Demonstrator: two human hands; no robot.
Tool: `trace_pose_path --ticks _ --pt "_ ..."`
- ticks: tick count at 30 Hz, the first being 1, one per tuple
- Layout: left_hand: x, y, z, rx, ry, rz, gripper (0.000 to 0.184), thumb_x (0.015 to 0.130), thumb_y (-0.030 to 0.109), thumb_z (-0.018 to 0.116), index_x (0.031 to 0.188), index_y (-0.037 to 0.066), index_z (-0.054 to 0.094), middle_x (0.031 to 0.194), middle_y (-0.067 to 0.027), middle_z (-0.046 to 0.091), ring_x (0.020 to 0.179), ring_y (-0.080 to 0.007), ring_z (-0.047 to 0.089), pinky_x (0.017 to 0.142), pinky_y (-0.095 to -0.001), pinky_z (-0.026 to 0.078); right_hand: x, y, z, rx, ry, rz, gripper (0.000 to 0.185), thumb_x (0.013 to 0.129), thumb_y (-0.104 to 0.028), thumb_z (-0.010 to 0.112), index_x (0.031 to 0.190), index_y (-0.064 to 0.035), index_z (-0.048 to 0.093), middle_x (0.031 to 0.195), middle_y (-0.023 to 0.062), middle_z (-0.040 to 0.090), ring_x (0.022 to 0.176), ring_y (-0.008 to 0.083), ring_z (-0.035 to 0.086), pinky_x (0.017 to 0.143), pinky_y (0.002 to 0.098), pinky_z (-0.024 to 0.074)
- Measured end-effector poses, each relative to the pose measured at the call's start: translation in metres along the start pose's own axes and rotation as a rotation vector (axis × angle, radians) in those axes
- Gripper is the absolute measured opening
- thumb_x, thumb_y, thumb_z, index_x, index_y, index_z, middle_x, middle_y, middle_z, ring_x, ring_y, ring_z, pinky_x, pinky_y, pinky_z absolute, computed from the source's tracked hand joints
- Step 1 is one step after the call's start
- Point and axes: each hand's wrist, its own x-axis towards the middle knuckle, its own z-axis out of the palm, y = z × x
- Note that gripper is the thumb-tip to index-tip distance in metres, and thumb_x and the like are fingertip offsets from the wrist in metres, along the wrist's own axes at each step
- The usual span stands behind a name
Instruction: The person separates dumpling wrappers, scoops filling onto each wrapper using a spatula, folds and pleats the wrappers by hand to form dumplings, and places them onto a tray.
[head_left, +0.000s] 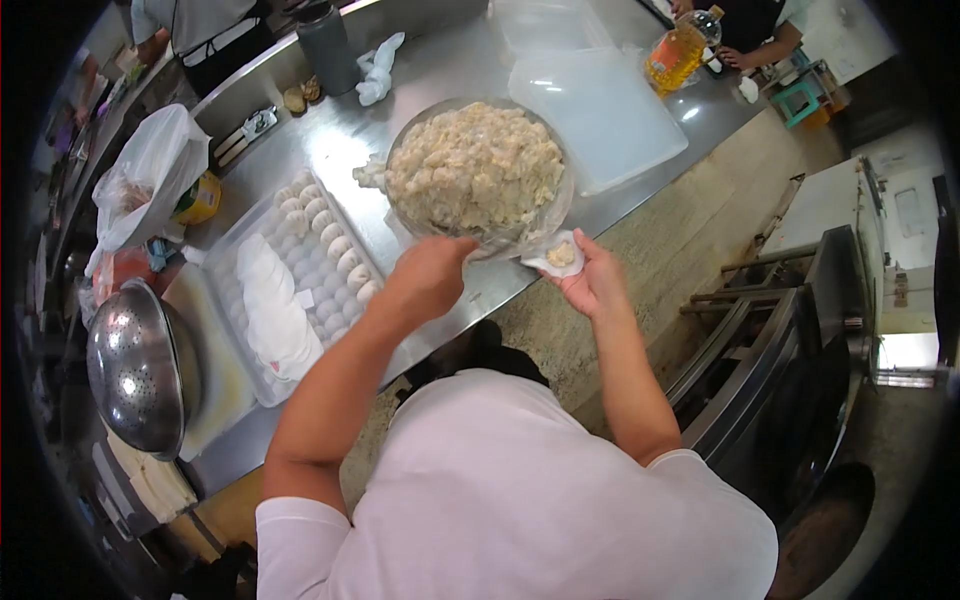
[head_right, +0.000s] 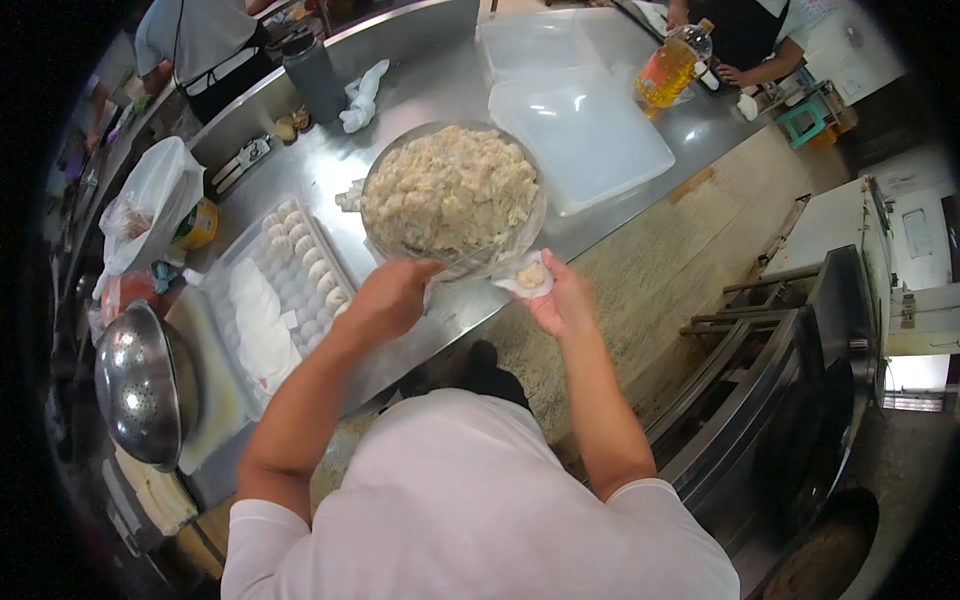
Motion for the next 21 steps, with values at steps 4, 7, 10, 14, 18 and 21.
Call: trace_pose_path --ticks 4,7,10,14,18,21 --pt "-0.005 0.008 0.01 0.094 -0.012 0.005 0.046 0.089 -0.003 0.05 0.133 0.006 0.064 0.107 -0.0262 0.069 0.101 -0.0427 0.064 0.09 -0.0479 0.05 -0.007 -0.001 0.019 -0.036 0.05 0.001 0.048 0.109 -0.021 0.043 0.145 0.0106 0.035 0.147 0.0295 0.046 0.135 0.0441 0.049 0.112 0.0604 0.0437" --pt "-0.015 0.01 0.005 -0.126 -0.045 0.016 0.046 0.091 -0.002 0.05 0.135 0.007 0.063 0.103 -0.0255 0.069 0.101 -0.0421 0.064 0.089 -0.0485 0.05 -0.004 -0.001 0.019 -0.029 0.0 0.006 0.048 0.109 -0.021 0.043 0.146 0.0093 0.035 0.147 0.0278 0.045 0.135 0.0429 0.049 0.111 0.06 0.0439" --pt "-0.026 0.015 0.021 -0.069 0.092 0.108 0.044 0.092 -0.001 0.05 0.133 0.006 0.064 0.096 -0.0244 0.068 0.097 -0.0416 0.065 0.086 -0.0488 0.051 -0.003 0.0 0.018 -0.035 0.012 0.0 0.047 0.109 -0.02 0.044 0.145 0.0084 0.037 0.148 0.0257 0.046 0.134 0.0407 0.051 0.112 0.0575 0.0441" --pt "-0.034 0.012 0.015 -0.067 0.097 0.082 0.039 0.093 -0.001 0.05 0.128 0.005 0.068 0.089 -0.0237 0.066 0.094 -0.0412 0.066 0.084 -0.0484 0.051 0.001 0.001 0.009 -0.121 0.054 -0.041 0.044 0.108 -0.021 0.047 0.142 0.007 0.042 0.146 0.0225 0.051 0.131 0.0376 0.054 0.112 0.0532 0.0442" --pt "-0.005 -0.008 -0.012 -0.112 0.022 0.052 0.038 0.092 -0.002 0.052 0.126 0.004 0.069 0.098 -0.0253 0.069 0.096 -0.041 0.067 0.085 -0.0478 0.052 0.003 0.001 -0.001 -0.11 0.082 -0.044 0.043 0.107 -0.021 0.048 0.14 0.0066 0.044 0.143 0.0213 0.054 0.13 0.0365 0.055 0.111 0.0532 0.0453" --pt "0.02 -0.015 -0.001 -0.01 0.106 0.048 0.041 0.091 -0.003 0.052 0.128 0.003 0.067 0.104 -0.0262 0.07 0.098 -0.0416 0.067 0.086 -0.0465 0.052 -0.005 -0.002 0.007 -0.089 0.069 -0.009 0.047 0.108 -0.022 0.047 0.143 0.0084 0.04 0.146 0.0244 0.05 0.133 0.0387 0.053 0.11 0.0567 0.045"
